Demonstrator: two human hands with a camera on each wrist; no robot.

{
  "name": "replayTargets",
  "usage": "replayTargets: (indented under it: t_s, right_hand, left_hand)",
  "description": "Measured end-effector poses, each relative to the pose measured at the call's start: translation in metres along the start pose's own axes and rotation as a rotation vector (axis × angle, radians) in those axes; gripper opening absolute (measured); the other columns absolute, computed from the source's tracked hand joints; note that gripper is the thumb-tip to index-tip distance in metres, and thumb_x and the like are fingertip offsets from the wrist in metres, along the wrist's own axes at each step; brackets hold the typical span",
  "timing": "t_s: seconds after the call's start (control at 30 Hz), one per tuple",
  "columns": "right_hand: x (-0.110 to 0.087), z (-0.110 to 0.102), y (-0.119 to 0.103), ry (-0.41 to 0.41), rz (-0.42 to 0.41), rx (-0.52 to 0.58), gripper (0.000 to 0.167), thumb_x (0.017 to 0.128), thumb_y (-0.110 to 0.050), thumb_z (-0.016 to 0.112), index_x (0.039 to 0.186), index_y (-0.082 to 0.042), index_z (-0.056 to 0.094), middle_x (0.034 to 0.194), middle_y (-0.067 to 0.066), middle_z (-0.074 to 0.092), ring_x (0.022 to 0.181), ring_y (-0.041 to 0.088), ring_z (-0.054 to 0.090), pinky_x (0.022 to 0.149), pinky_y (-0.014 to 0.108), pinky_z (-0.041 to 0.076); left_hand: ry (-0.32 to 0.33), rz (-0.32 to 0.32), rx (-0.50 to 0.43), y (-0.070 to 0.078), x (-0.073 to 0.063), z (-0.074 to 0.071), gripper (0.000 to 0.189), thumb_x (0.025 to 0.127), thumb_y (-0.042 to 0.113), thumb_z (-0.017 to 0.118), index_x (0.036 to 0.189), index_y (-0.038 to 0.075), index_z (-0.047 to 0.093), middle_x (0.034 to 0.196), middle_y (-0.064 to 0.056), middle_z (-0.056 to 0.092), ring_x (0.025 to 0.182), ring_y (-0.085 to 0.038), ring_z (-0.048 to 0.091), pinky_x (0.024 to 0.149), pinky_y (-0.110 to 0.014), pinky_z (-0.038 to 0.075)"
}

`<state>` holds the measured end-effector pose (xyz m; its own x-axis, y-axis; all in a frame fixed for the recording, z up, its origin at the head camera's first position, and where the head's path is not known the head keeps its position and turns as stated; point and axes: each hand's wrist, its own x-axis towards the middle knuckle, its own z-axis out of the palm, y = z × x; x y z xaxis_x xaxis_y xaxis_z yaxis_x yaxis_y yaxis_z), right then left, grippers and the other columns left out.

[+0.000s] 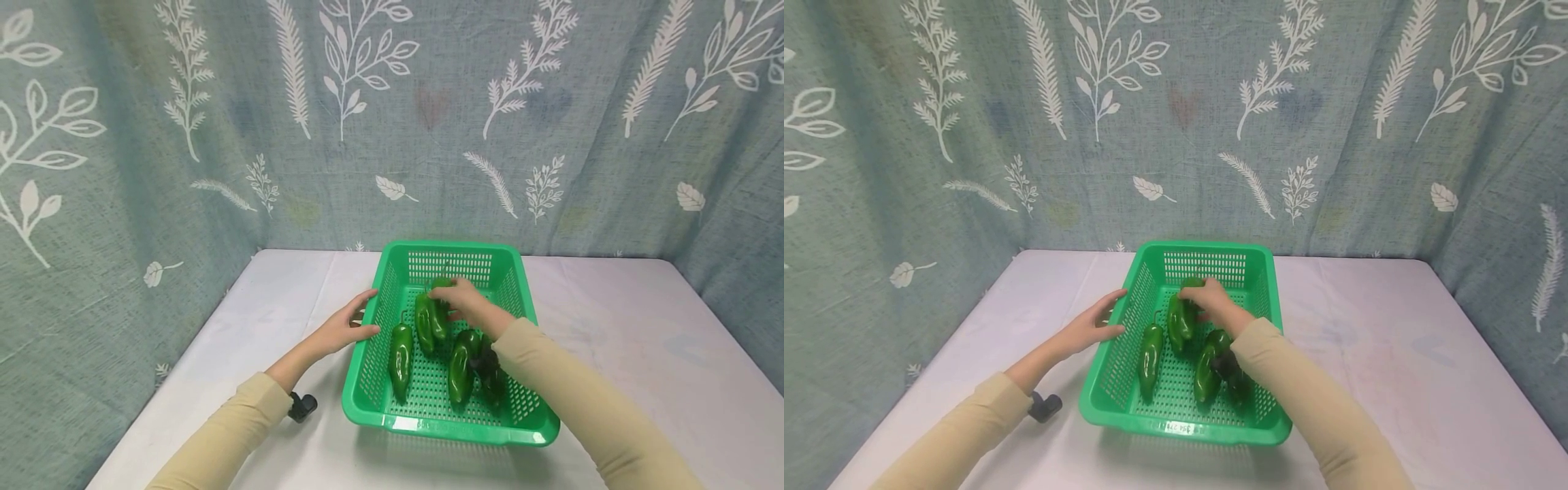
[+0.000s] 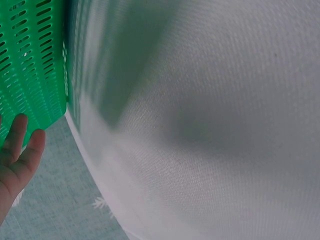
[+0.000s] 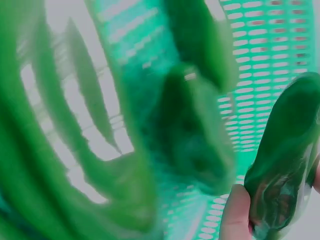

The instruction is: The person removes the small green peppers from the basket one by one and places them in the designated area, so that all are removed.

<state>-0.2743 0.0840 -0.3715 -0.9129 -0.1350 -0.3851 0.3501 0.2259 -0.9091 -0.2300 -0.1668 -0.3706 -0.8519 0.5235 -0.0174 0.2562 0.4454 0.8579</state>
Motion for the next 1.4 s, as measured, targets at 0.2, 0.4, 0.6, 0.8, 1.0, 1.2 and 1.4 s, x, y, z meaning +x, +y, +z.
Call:
replayTargets:
  t_s: [0.2,0.4,0.6,0.8,1.0,1.2,1.4]
  right_hand:
    - [-0.013,-0.006,-0.014,-0.015,-0.037,0.052,0.081,0.088,-0.019,0.06,0.146,-0.002,0.006,0.14,0.024,0.031,0.12,0.04,0.043,0.088,0.041,0.048]
    - [-0.024,-0.011,-0.023,-0.044,-0.061,0.089,0.08,0.089,-0.02,0.059,0.147,-0.007,0.006,0.135,0.021,0.038,0.121,0.038,0.043,0.09,0.042,0.046]
    - [-0.037,-0.018,-0.034,-0.064,-0.104,0.14,0.08,0.089,-0.02,0.058,0.148,-0.01,0.006,0.14,0.019,0.034,0.127,0.037,0.036,0.095,0.044,0.043]
    - [-0.054,-0.028,-0.044,-0.086,-0.142,0.184,0.078,0.09,-0.02,0.057,0.148,-0.012,0.005,0.147,0.016,0.025,0.131,0.037,0.03,0.099,0.045,0.038]
    - [-0.068,-0.04,-0.048,-0.1,-0.22,0.205,0.075,0.091,-0.018,0.054,0.148,-0.008,0.006,0.143,0.017,0.03,0.124,0.034,0.041,0.097,0.043,0.04]
    - [-0.081,-0.056,-0.048,-0.106,-0.27,0.184,0.073,0.092,-0.02,0.053,0.148,-0.007,0.007,0.141,0.016,0.029,0.101,0.017,0.053,0.086,0.032,0.047]
    - [-0.093,-0.073,-0.046,-0.104,-0.299,0.173,0.071,0.093,-0.021,0.053,0.147,-0.005,0.009,0.123,0.005,0.039,0.085,0.007,0.057,0.078,0.028,0.049]
  left_hand:
    - [0.006,0.006,0.008,0.001,0.002,0.0,0.07,0.088,0.013,0.056,0.146,0.004,0.017,0.136,-0.026,0.038,0.115,-0.04,0.048,0.09,-0.048,0.045]
    - [0.004,0.01,0.006,0.001,0.002,0.001,0.07,0.088,0.012,0.055,0.146,0.003,0.017,0.136,-0.027,0.037,0.115,-0.04,0.048,0.09,-0.048,0.045]
    - [0.008,0.017,0.002,-0.007,0.005,0.001,0.07,0.088,0.012,0.055,0.145,0.001,0.016,0.135,-0.028,0.038,0.114,-0.041,0.049,0.088,-0.047,0.046]
    - [0.018,0.008,0.006,-0.03,0.013,0.002,0.071,0.089,0.017,0.057,0.147,0.009,0.016,0.137,-0.023,0.038,0.115,-0.038,0.049,0.088,-0.046,0.046]
    - [0.013,0.012,-0.007,-0.036,0.013,0.001,0.072,0.089,0.021,0.058,0.147,0.013,0.017,0.138,-0.021,0.037,0.116,-0.037,0.049,0.088,-0.044,0.047]
    - [0.004,0.011,-0.016,-0.032,0.01,0.001,0.072,0.089,0.023,0.057,0.147,0.013,0.016,0.138,-0.021,0.038,0.115,-0.037,0.05,0.087,-0.043,0.048]
    - [0.011,-0.005,-0.015,-0.036,0.012,0.002,0.074,0.088,0.026,0.059,0.147,0.014,0.016,0.137,-0.019,0.039,0.113,-0.036,0.051,0.085,-0.042,0.049]
